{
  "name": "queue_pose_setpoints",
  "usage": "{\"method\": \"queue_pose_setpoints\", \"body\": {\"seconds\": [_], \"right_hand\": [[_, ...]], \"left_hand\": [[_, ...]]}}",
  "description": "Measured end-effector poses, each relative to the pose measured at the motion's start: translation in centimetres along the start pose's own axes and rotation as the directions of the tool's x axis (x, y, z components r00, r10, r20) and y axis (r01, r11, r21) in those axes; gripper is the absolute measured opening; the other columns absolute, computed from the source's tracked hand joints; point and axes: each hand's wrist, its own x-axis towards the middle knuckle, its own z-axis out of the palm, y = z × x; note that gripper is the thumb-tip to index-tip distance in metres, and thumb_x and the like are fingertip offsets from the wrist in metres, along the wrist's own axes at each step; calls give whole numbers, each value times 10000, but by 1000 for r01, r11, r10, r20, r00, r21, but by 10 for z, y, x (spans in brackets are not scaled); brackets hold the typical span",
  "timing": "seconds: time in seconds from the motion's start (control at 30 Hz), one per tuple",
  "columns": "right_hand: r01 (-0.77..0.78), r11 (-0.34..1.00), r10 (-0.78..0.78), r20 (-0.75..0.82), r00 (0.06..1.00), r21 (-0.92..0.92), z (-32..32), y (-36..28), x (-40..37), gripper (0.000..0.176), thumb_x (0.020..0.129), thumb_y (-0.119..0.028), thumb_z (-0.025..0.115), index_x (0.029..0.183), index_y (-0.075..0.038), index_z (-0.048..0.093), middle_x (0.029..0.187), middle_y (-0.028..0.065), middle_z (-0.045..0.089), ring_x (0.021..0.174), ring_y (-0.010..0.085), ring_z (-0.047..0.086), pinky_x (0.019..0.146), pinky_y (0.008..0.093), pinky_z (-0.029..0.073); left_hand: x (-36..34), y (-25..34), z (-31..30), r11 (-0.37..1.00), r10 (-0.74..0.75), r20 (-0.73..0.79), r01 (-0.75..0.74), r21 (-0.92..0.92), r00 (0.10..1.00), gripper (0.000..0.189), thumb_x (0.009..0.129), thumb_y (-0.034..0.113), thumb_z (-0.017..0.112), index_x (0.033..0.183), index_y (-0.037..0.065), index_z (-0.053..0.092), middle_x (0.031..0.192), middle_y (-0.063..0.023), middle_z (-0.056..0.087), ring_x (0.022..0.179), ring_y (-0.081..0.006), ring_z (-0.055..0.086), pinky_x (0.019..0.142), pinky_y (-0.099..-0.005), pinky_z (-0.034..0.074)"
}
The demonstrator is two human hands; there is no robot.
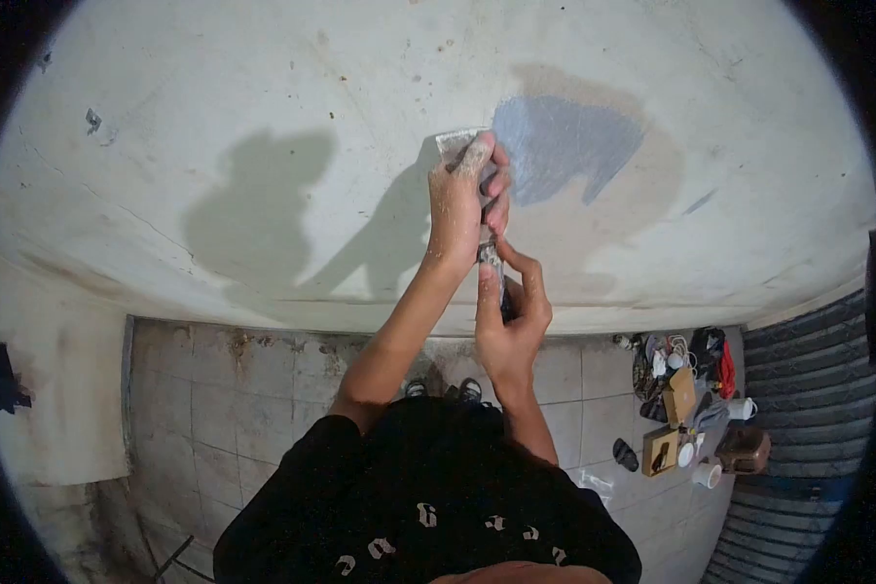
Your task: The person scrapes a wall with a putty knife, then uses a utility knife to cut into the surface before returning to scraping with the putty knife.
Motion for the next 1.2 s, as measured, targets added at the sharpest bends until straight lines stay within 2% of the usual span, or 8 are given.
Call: {"method": "queue_pose_setpoints", "body": {"seconds": [0.2,0.3,0.4,0.53,0.73,0.83,1.0,1.2], "right_hand": [[28,1000,-28,-14,1000,12,2,10,-1,276,924,-61,594,1186,24,574,607,-17,485,545,25,361,469,220,279],[13,1000,-14,15,1000,29,0,-2,4,259,942,-59,569,1190,13,558,661,-20,556,577,-7,389,481,195,245],[86,996,-85,15,996,-24,-2,14,-2,263,943,-63,570,1195,13,556,635,-41,520,558,-5,369,480,198,239],[44,999,-44,22,999,-11,-2,-3,3,275,940,-67,575,1203,13,555,601,-48,489,541,-4,344,474,204,219],[-20,998,23,54,998,-62,-5,4,-5,294,928,-63,595,1199,43,555,769,58,612,592,38,422,485,223,331],[38,997,-38,-11,999,64,2,0,2,295,928,-60,591,1201,46,553,831,82,640,598,34,425,487,225,340],[68,998,-68,13,998,9,2,13,-6,298,922,-49,593,1198,55,547,875,114,675,580,31,427,474,223,336],[19,999,-17,33,999,-42,-2,5,-6,283,928,-52,580,1194,42,551,736,52,621,570,29,408,474,222,312]], "left_hand": [[1,-8,-5,999,-18,-14,19,26,1000,321,956,328,537,801,47,523,555,7,415,359,-91,383,332,-252,307],[2,6,5,1000,7,10,-7,-9,1000,322,957,325,538,800,44,524,556,7,413,354,-92,380,328,-252,306],[-3,-7,-3,999,-45,-39,46,10,998,322,955,327,541,802,44,526,561,7,413,355,-93,382,329,-250,300],[-1,5,5,999,-32,-16,32,-10,999,330,950,343,552,802,49,530,566,11,405,355,-94,378,330,-249,293],[2,-7,-5,998,-57,-14,57,-12,998,336,949,348,554,796,50,523,561,13,403,353,-93,385,326,-250,301],[-1,0,-1,999,-33,11,33,-12,999,323,949,329,552,793,47,525,555,12,402,349,-94,385,321,-255,306],[-1,-4,-4,999,-53,-3,53,-5,999,307,960,309,535,798,48,528,559,6,411,356,-94,388,328,-255,307],[-4,-2,-4,999,-37,4,37,9,999,307,963,317,529,803,55,522,569,11,406,360,-96,377,333,-254,295]]}}
